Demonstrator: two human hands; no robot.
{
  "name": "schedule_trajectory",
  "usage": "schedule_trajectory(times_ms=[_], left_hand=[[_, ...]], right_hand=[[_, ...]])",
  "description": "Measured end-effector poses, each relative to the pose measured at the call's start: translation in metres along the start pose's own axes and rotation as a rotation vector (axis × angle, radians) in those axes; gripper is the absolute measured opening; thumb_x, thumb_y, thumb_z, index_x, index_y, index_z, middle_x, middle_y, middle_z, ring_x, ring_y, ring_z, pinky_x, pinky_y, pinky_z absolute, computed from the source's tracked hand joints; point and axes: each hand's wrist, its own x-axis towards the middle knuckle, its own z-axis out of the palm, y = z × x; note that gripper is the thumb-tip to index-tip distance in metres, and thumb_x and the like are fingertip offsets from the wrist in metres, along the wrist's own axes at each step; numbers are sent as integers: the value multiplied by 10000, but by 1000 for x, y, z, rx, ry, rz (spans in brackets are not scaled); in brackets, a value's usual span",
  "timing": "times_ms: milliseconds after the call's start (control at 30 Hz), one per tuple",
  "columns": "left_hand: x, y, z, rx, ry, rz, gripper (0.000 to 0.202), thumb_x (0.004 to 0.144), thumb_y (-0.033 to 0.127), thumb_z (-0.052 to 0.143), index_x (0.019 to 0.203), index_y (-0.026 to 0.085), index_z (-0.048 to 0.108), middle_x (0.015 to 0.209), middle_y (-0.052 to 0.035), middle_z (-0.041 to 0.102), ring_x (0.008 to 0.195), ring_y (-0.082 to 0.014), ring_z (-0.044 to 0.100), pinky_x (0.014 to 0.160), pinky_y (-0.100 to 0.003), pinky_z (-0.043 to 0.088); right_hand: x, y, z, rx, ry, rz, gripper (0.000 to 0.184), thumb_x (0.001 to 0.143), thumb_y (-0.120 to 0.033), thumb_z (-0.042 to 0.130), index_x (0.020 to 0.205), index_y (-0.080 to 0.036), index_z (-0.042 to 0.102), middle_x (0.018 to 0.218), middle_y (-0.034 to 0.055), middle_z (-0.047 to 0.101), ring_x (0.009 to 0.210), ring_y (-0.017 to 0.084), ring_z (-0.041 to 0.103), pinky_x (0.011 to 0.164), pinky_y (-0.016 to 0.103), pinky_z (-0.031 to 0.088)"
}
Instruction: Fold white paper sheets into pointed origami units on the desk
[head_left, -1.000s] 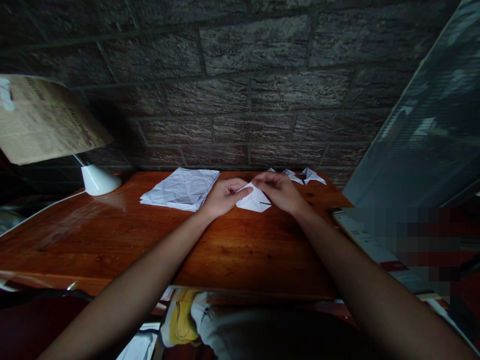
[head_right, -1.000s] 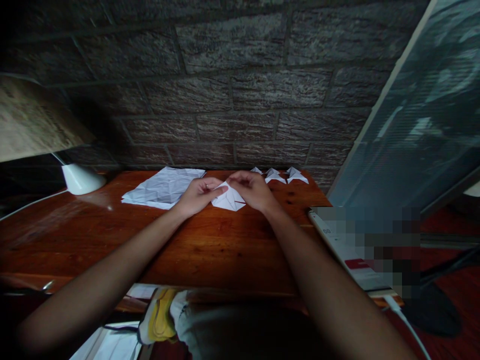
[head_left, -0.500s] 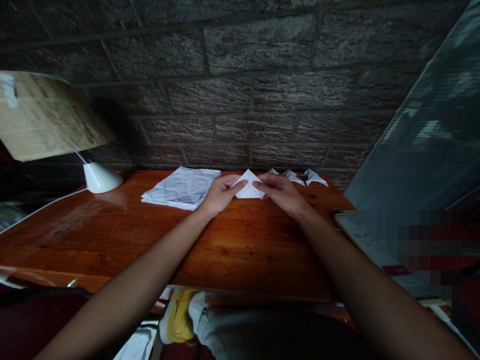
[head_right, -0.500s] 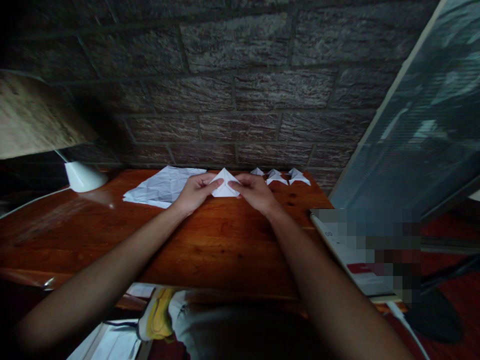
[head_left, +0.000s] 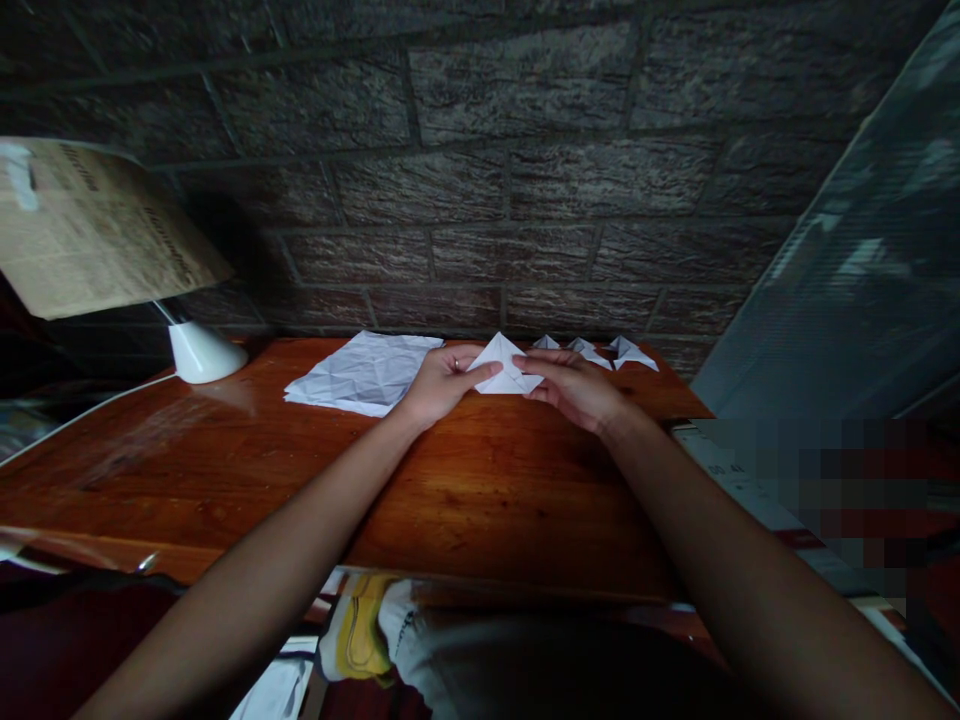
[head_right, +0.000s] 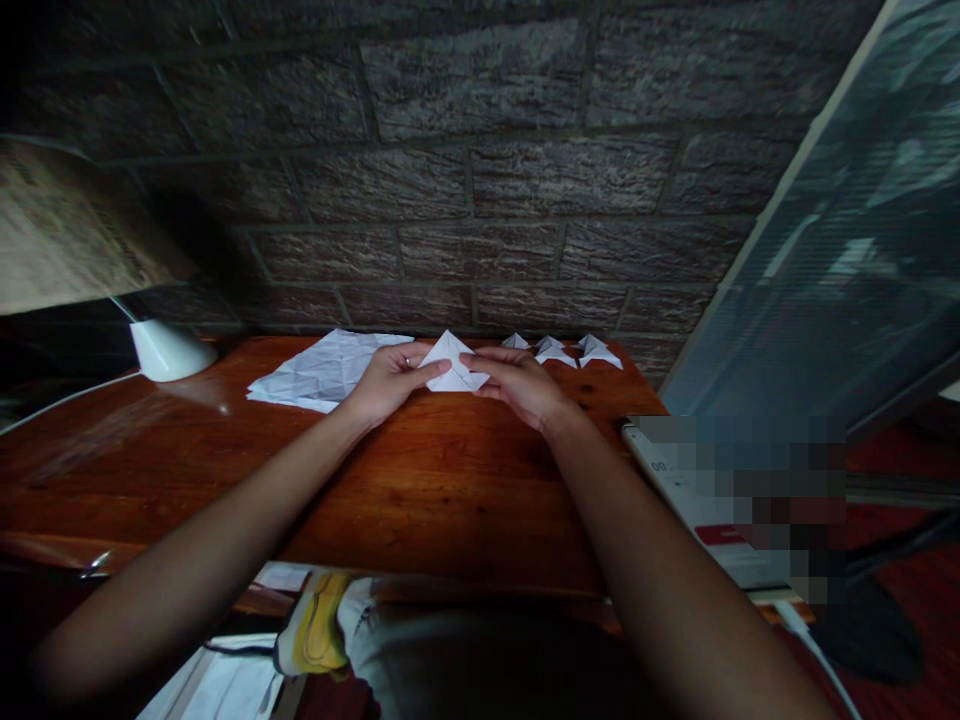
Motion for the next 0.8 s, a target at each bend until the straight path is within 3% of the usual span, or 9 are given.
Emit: schedule_trajectory(times_ms=[233,567,800], left_hand=[[-1,-2,1,32,-42,24,320,704,398,807,893,144,763,865,-54,769,738,-156,661,715,-275,507],[0,0,0,39,-34,3,329,680,409,821,864,143,763,822,-41,759,714,-150,644,695,-262,489],[0,-6,-2,27,-99,4,322,711,406,799,886,138,759,851,-59,762,736,-165,660,710,-276,489]], right_hand=[[-1,3,-4,109,-83,92,279,625,-378,883,813,-209,765,833,18,749,783,128,658,749,258,534],[2,6,-2,-8,-51,-41,292,664,-408,846,881,-225,776,827,8,748,727,122,636,746,287,505],[5,7,-7,-128,-68,-93,295,639,-425,843,820,-204,767,785,8,733,683,128,608,705,292,474]])
